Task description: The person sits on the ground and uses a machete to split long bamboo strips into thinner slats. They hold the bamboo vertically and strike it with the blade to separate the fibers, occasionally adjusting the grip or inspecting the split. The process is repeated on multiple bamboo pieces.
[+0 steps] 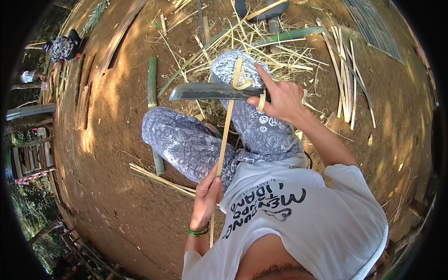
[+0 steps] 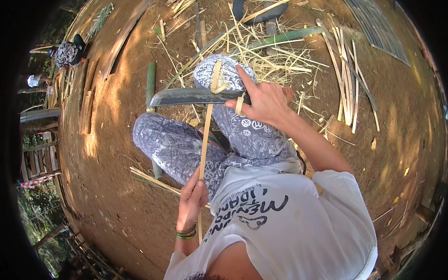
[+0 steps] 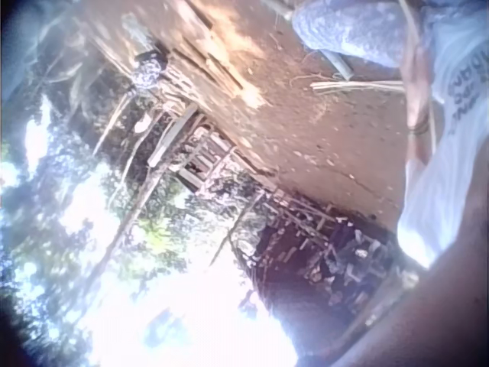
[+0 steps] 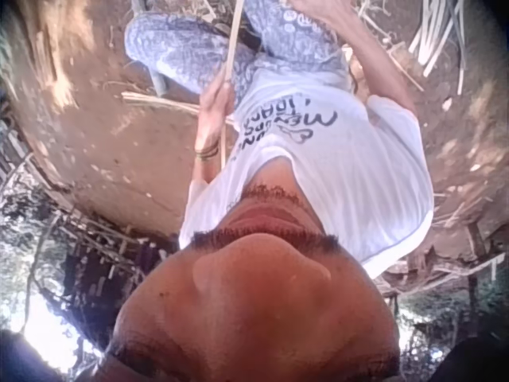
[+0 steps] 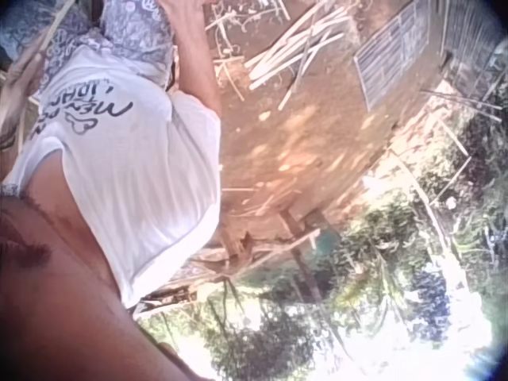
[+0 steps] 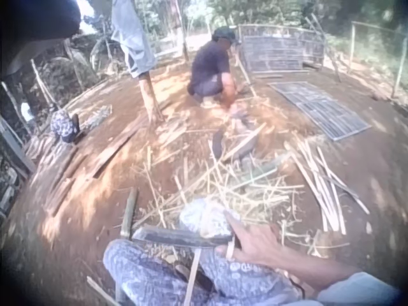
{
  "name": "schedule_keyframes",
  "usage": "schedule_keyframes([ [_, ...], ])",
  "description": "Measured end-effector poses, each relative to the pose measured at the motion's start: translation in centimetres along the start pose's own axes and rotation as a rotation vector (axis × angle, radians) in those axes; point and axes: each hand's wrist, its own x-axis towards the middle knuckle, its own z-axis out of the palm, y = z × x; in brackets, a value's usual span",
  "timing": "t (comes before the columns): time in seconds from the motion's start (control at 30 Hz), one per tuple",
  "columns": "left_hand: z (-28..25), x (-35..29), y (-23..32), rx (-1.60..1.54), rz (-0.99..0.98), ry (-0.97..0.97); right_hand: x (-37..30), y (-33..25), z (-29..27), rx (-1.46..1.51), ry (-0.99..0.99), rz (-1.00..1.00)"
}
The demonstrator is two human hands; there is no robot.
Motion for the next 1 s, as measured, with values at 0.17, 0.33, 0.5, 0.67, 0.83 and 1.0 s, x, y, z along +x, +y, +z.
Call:
schedule_keyframes([
  [0.17, -0.6, -1.1, -0.1, -0.001, -0.025, 0.031, -0.1, -0.1, 0.0, -0.008, 0.002, -0.014],
  [0.33, -1.4, -1.3, -0.6, 0.011, 0.006, 0.014, 0.1, -0.6, -0.4, 0.021, -0.028, -0.035],
  [0.5, -2.5, -3.1, -2.4, 0.024, -0.021, 0.026, 0.9, 1.1, -0.3, 0.235, 0.001, 0.173],
  [0.67, -5.2, -7.0, -6.2, -0.142, -0.032, 0.143, 2.0, 6.4, 3.0, 0.507, 0.278, 0.407],
  [0.83, -3.4, -2.8, -4.1, -0.137, 0.033, 0.02, 1.0, 1.9, -3.2, 0.816, 0.161, 0.398],
  [1.0, -0.4, 1.5, 0.0, 0.074, 0.174, -0.044, 1.2, -2.3, -6.5, 1.058, -0.134, 0.337],
])
